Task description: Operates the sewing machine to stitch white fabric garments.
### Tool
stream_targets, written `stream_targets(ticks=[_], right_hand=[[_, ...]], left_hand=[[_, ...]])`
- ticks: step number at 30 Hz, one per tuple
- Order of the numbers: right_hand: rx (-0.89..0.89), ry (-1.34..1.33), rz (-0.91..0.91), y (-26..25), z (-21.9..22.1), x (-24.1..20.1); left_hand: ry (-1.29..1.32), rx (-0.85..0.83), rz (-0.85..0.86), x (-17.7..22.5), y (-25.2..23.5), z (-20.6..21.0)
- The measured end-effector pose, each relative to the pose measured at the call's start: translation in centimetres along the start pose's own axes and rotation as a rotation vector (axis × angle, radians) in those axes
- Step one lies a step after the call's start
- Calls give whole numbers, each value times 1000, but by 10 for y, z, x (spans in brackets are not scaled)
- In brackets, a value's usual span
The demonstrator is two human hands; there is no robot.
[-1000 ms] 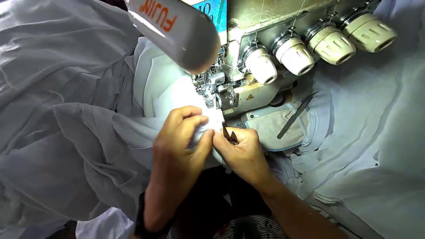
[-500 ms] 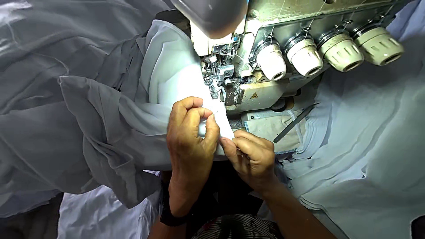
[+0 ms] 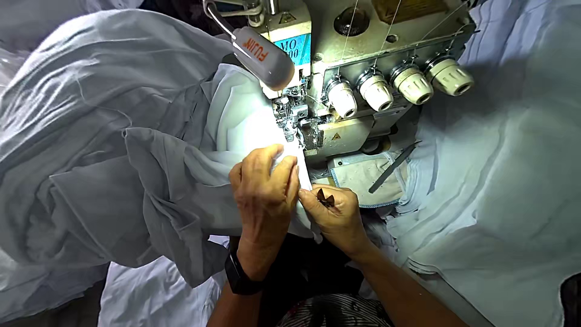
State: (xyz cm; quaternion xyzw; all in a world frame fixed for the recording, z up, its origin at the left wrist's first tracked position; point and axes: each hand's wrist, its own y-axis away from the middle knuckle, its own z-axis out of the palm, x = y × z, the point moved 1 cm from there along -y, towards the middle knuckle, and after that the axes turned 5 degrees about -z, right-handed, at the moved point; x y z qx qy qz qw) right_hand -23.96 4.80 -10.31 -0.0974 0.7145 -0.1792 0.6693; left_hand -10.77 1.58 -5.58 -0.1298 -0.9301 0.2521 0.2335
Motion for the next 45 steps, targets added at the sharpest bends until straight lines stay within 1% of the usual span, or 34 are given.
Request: stream_targets(ticks=[4,7,10,14,17,19,21,22,23,24,26,27,28,29,31,33,35,37,41,45], right_hand=[[28,-110,158,2,2,0],[56,-177,237,-3,4,-1],[82,-223,331,-13,10,1],[97,-380,456,-25,19,-2],[39,-380,427,-20,17,-4],[-41,-253,298,-8,8,-4],[-130,-96,55,6,-3,-4],[-168,-38,-58,12,-8,-2],[-201,10,-140,18,-11,-1],[-221,49,-189,22,-14,0],[-242,95,-211,25,-17,0],[-250,97,-197,25,-18,0],[-252,80,-173,25,-19,-2],[-251,55,-135,25,-20,-6],[-233,-44,-23,26,-22,-19],[-219,-112,40,28,-22,-32],[-224,-130,63,29,-24,-42],[-237,-101,44,30,-26,-45],[-228,-62,-21,33,-29,-46],[-256,3,-72,31,-34,-48]], left_hand=[[-217,-25,98,1,7,-1],[-227,-53,148,-5,4,2],[-180,-154,206,-13,-13,0],[-64,-278,281,-32,-33,-5],[87,-347,292,-50,-38,-11],[160,-316,245,-47,-32,-19],[236,-158,182,-28,-12,-26],[289,-119,109,-18,1,-26],[344,-163,11,-9,14,-24],[386,-263,-107,-5,26,-20],[483,-458,-355,-10,42,-11],[520,-491,-439,-14,48,-10],[528,-463,-455,-16,53,-12],[538,-385,-405,-16,59,-17],[588,-195,-199,-8,65,-30],[582,-109,-25,2,67,-39],[529,-105,85,4,69,-41],[462,-134,145,5,69,-42],[369,-153,196,12,67,-47],[350,-192,273,13,63,-47]])
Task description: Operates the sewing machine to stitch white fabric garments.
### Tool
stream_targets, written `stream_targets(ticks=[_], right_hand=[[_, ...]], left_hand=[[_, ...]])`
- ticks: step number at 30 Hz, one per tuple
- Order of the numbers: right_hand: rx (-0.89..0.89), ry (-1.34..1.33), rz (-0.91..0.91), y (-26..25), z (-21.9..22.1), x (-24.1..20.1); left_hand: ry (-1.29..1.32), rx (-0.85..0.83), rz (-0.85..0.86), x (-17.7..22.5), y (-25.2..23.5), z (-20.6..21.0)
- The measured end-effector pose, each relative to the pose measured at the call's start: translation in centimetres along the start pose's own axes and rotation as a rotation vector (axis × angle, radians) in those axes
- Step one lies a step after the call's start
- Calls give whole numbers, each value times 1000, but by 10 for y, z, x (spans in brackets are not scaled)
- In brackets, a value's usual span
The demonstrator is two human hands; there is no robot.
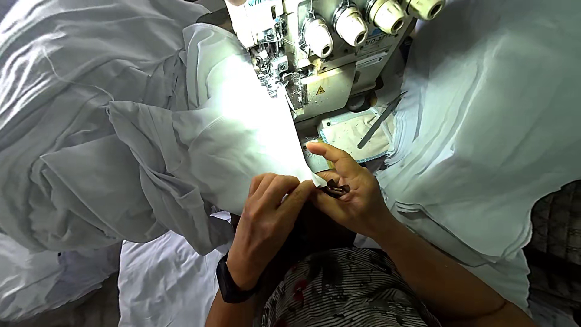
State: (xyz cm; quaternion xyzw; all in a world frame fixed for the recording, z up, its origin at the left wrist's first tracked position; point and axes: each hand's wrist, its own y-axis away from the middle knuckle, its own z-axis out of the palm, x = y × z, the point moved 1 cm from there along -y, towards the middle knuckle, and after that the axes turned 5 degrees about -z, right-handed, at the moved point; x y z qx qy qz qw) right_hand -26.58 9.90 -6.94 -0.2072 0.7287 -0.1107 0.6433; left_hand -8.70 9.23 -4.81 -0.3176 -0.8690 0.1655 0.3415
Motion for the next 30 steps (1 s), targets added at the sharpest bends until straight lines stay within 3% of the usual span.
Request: stream_targets(ticks=[5,9,11,14,20,25,30], right_hand=[[-129,179,-135,-13,-16,-2],[-186,152,-275,-27,-21,-7],[-150,111,-248,-24,-16,-8],[-169,79,-136,-6,-2,13],[-8,25,34,-21,13,48],[153,-77,83,-56,17,52],[275,218,-65,-87,13,64]], left_hand=[[117,75,81,-12,5,13],[113,284,87,-34,16,41],[-18,366,10,-62,19,51],[-118,416,-43,-84,24,32],[-283,275,106,-83,0,9],[-222,50,37,-86,-50,-14],[-66,-161,-25,-115,-90,-29]])
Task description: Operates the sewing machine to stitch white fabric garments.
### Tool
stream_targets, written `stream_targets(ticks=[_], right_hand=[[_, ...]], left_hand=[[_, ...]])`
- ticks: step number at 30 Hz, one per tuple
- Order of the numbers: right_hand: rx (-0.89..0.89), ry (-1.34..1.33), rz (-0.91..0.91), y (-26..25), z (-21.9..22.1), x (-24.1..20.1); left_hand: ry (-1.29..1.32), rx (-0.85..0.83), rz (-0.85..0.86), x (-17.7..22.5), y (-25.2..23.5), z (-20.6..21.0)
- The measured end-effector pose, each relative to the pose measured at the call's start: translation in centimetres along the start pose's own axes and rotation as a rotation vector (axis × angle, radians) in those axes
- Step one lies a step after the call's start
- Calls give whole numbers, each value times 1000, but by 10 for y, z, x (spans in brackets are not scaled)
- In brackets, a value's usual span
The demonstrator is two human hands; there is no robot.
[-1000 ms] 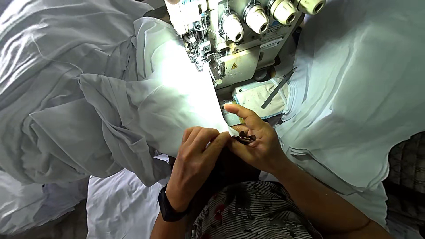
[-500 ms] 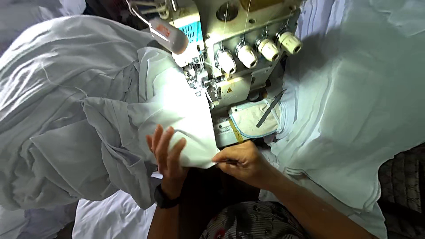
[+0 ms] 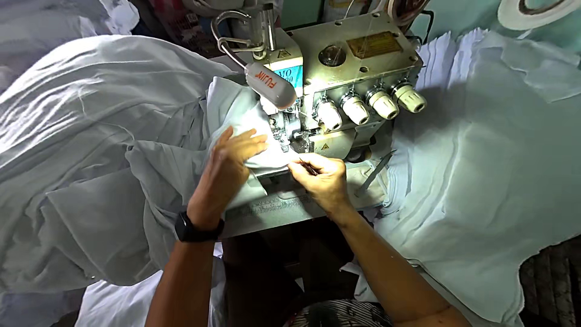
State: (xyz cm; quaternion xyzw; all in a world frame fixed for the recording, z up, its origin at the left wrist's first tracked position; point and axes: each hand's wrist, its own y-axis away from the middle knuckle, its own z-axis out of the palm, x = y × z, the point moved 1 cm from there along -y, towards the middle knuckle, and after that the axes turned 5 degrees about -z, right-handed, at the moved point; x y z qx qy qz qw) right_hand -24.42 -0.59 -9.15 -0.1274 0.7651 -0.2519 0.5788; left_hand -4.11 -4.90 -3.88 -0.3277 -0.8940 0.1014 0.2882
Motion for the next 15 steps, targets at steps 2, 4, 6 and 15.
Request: stream_targets(ticks=[2,4,6,15], right_hand=[[10,127,-38,-3,6,2],[6,188,-84,2,10,0],[-7,152,-153,22,12,4],[-298,-48,-9,36,-13,9]], left_hand=[[66,14,17,-24,-22,-1],[96,50,10,-44,-41,-1],[70,103,-59,-48,-56,-3],[-52,192,-527,-20,-51,-4]])
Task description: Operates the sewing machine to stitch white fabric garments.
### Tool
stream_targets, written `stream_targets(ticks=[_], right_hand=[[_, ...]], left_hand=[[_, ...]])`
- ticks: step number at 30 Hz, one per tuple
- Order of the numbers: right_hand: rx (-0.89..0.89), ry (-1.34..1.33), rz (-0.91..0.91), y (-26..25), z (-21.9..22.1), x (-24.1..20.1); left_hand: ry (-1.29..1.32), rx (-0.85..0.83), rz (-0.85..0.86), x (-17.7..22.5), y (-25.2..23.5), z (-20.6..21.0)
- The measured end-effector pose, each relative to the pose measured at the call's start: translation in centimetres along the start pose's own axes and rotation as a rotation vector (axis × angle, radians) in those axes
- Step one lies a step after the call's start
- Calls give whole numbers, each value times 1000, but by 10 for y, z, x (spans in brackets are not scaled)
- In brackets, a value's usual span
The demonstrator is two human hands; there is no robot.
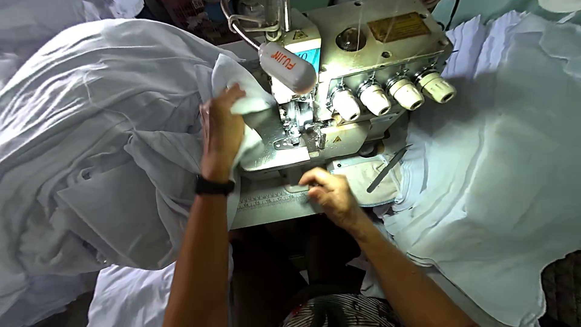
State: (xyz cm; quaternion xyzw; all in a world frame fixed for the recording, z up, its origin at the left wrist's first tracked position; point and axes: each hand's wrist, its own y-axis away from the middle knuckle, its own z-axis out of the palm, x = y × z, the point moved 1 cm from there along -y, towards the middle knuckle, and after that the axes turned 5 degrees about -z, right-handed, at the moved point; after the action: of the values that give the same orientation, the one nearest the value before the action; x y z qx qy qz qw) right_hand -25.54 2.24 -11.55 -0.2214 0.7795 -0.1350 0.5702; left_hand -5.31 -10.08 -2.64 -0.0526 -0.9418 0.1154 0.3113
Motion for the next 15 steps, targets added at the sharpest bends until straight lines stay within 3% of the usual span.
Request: stream_targets(ticks=[3,6,8,12,15], right_hand=[[12,292,-72,-30,-24,-28],[13,681,-124,-48,-26,-45],[30,777,-125,-54,-17,-48],[137,531,-134,-54,-9,-44],[156,85,10,-42,-23,-41]], left_hand=[[10,8,154,6,84,-10],[56,35,145,14,137,-2],[-1,18,146,16,157,6],[-64,7,149,19,176,12],[235,23,156,9,180,9]])
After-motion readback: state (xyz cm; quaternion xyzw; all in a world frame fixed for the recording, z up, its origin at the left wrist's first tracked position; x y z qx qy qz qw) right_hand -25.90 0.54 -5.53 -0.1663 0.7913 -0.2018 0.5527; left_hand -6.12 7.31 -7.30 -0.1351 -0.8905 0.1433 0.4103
